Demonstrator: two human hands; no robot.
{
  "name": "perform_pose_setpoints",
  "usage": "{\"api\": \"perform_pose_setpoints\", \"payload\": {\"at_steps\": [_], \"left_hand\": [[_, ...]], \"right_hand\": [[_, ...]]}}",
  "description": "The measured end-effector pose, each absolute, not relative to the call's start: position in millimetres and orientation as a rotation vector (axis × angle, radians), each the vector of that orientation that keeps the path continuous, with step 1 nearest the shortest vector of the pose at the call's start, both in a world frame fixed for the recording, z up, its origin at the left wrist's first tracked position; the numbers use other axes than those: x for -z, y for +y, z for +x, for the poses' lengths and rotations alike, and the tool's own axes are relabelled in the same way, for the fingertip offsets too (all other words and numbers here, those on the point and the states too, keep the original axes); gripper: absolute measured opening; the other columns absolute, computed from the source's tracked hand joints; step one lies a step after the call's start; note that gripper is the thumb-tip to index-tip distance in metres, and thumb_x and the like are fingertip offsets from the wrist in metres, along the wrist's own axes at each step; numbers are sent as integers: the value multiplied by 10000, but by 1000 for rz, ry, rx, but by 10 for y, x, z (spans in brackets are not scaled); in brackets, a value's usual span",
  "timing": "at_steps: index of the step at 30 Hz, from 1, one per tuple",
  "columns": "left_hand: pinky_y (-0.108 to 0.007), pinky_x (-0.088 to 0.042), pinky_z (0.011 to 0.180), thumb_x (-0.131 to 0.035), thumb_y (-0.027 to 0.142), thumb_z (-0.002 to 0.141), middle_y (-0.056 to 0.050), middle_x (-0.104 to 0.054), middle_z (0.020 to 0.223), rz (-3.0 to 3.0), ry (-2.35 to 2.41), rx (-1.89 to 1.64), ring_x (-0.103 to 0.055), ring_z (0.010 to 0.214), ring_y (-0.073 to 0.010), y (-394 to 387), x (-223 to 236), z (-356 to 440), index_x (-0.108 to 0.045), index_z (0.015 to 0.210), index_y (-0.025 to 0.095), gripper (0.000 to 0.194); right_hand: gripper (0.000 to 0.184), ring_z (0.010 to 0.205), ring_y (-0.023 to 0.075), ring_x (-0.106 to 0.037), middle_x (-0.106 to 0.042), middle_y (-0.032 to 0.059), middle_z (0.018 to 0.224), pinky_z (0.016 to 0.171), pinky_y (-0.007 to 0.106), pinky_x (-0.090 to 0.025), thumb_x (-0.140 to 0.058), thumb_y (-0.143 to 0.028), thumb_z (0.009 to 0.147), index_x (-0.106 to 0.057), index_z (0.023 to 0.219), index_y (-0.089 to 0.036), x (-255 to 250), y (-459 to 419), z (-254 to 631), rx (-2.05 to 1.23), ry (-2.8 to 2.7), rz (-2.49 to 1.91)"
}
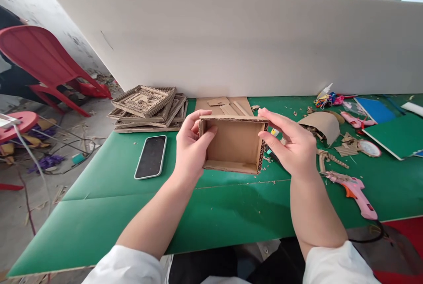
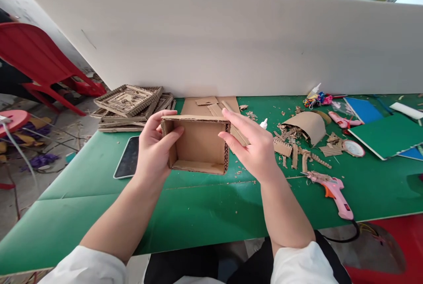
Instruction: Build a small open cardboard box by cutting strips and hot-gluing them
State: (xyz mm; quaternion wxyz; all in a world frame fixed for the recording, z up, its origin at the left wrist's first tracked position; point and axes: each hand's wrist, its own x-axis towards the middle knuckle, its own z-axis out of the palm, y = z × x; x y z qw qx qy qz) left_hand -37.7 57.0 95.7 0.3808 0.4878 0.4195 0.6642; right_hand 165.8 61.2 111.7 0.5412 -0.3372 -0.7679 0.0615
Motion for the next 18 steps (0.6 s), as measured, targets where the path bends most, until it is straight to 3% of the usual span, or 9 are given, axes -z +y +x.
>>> {"api": "perform_pose_setpoints", "payload": {"at_steps": [10, 18], "left_hand": [[-159, -429, 554, -669, 198, 719, 33, -600, 798, 1145, 1082, -1635, -511, 609, -73, 577, -972, -372, -589, 1022, 266, 321], [-174, -458, 537, -700, 209, 660, 35, -625, 780, 1026, 1073, -1593, -549, 600, -84, 578, -1007, -365, -599, 994, 257, 351]], "right_hand": [[360, 1111, 187, -637, -672, 19, 1203, 972, 363, -551, -626, -216, 848, -636, 1203, -270, -1108, 625, 1604, -247, -1763, -846], [324, 1072, 171, -653, -691, 1, 1162, 869, 316, -596, -613, -225, 843, -667, 1156, -284, -1092, 645, 1574, -266, -1723, -890]]}}
